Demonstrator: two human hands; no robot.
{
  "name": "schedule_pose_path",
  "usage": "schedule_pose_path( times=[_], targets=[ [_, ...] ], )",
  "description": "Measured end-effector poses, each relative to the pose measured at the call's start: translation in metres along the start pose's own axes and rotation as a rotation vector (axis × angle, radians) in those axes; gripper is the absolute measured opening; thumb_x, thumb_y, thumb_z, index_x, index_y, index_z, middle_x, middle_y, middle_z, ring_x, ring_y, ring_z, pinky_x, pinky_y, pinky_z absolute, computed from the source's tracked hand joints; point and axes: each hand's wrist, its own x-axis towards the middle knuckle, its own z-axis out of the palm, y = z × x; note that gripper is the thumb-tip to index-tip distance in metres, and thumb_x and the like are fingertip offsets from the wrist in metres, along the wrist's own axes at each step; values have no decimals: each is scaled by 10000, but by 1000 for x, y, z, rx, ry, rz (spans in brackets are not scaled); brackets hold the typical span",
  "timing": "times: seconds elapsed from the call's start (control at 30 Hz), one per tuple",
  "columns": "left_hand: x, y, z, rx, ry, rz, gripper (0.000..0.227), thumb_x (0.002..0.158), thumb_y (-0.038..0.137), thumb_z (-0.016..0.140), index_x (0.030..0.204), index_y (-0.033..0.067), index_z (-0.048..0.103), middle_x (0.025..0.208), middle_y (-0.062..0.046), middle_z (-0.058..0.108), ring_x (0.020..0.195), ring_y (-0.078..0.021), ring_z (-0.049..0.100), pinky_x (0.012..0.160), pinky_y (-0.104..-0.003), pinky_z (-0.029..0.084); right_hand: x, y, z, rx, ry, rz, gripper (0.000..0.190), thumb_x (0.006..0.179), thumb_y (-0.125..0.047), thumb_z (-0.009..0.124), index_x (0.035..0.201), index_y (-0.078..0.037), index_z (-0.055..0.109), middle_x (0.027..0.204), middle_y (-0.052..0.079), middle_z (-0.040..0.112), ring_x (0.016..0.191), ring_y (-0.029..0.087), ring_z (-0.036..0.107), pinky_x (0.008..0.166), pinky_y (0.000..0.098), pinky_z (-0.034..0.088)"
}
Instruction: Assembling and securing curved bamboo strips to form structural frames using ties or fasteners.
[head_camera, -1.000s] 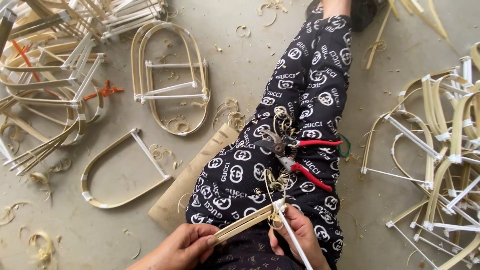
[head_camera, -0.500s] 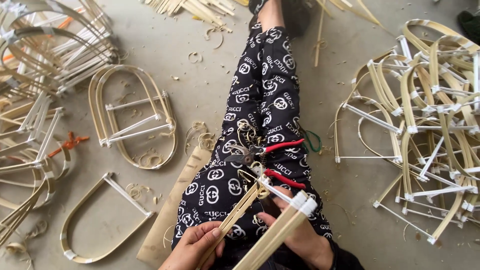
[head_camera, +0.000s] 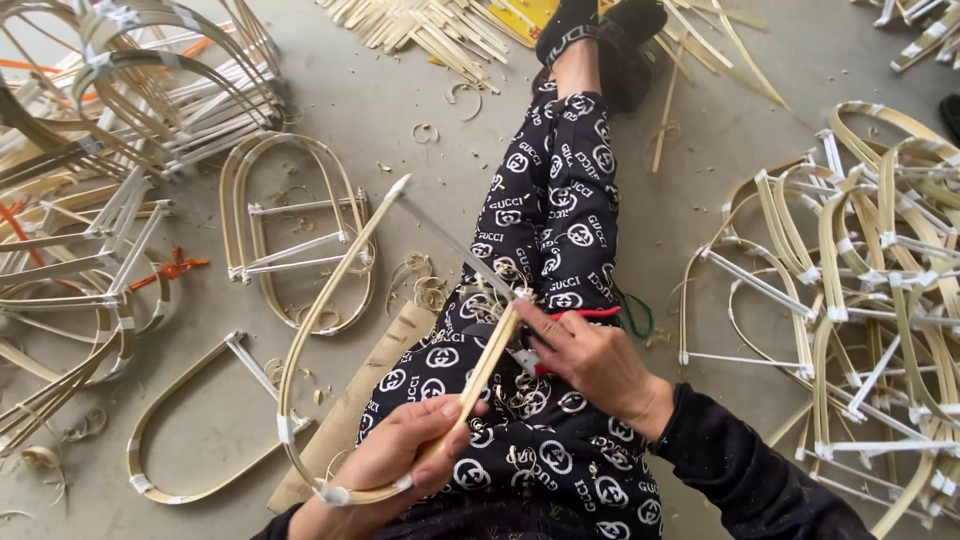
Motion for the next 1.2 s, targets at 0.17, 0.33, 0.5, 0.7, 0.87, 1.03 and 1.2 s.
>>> schedule_pose_path(
  times=[0.17,0.33,0.5,0.7,0.87,1.03,1.2],
  targets=[
    [21,-3,-12,-112,-126,142,261,1068,174,489,1187,-21,617,719,-47,605,399,-88,444,366,-232,370,13,24,-15,-106,260,-27,579,961,-192,698,1506,-150,507,878,71,679,563,144,554,510,312,510],
    [35,7,-51,163,211,596,253,1072,193,471,1148,-13,596,827,-48,661,569,-103,538,480,-242,437,-8,41,16,855,46,798,751,955,-263,639,1607,-109,300,688,57,642,417,73,500,357,226,396],
    [51,50,-52,175,439,943,325,1001,110,535,1320,68,576,1025,-30,706,841,-87,601,713,-249,516,-27,-11,34,1228,-326,886,891,898,-311,620,1630,-190,126,677,64,681,351,87,489,304,230,360],
    [76,36,-25,65,385,1140,315,969,3,632,1277,34,574,1100,-91,714,1011,-149,673,844,-308,575,-35,-61,52,1672,-553,765,824,990,-382,603,1651,-121,186,763,73,686,397,49,470,351,198,354],
    [81,0,-8,166,232,1139,225,985,-8,655,1198,8,586,1186,-97,695,1044,-175,663,885,-309,562,-12,-45,53,1902,-154,686,763,1000,-473,481,1602,-76,231,766,69,674,371,26,429,326,184,336],
    [68,6,-79,71,-135,460,444,980,81,624,1416,58,543,1141,-192,678,940,-242,692,795,-325,606,-53,25,87,2442,-348,435,538,1228,-534,359,1108,-20,462,729,-52,575,491,38,409,438,203,313],
    [9,17,-48,110,-160,-2,531,940,268,553,1425,53,545,1012,-148,728,832,-263,736,643,-371,623,-41,22,30,2032,-139,634,483,1142,-431,399,1273,26,486,754,6,547,436,16,382,366,177,319]
  ],
)
